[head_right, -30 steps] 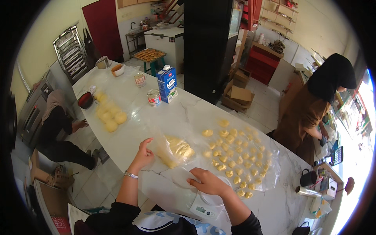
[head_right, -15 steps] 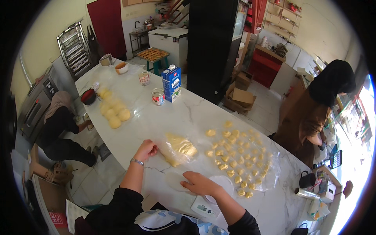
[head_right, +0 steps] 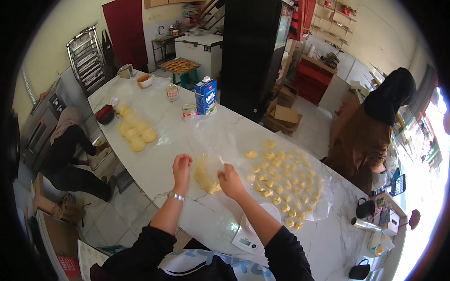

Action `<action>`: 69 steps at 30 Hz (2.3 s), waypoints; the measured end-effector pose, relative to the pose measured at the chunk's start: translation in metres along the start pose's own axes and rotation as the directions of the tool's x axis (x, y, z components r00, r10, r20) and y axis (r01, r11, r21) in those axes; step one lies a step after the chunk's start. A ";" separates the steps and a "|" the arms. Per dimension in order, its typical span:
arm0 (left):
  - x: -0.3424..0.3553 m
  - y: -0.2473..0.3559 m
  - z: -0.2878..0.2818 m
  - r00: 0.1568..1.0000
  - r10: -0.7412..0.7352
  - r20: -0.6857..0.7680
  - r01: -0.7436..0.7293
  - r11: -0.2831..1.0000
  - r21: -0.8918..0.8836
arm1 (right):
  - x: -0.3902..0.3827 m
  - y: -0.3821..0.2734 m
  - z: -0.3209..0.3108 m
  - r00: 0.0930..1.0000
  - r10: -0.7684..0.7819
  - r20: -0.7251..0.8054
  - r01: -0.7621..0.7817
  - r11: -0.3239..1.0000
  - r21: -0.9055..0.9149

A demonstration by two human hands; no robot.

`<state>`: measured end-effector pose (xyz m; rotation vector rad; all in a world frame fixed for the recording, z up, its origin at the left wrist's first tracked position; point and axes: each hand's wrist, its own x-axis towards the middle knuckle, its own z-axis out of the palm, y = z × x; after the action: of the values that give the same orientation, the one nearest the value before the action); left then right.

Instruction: The person weighs small pieces of dough on a digital scale, taking them from a plastic bag and placing them on a small plastic lid on the scale, then arranging the weighed pieces on a plastic sheet.

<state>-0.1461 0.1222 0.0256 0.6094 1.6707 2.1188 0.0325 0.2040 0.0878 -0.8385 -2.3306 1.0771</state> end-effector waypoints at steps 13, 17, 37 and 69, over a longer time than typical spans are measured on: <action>-0.070 -0.013 -0.020 0.861 0.314 0.401 -0.508 0.592 0.626 | 0.074 -0.038 0.056 0.870 -0.022 0.492 0.339 0.751 -0.567; -0.076 -0.006 -0.025 0.902 0.200 0.382 -0.381 0.785 0.489 | 0.040 -0.007 0.066 0.939 -0.184 0.291 0.299 0.855 -0.425; -0.101 -0.014 -0.017 0.897 0.096 0.431 -0.298 0.853 0.429 | 0.001 0.020 0.025 0.988 -0.107 0.115 0.142 0.923 -0.357; -0.148 0.068 -0.026 0.724 -0.314 0.614 -0.216 0.742 0.634 | -0.077 0.001 -0.031 0.995 0.093 0.046 -0.071 0.930 -0.361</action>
<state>-0.0382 0.0061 0.0706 1.3480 1.8747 0.9101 0.1071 0.1680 0.0953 -1.0548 -2.6112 0.7230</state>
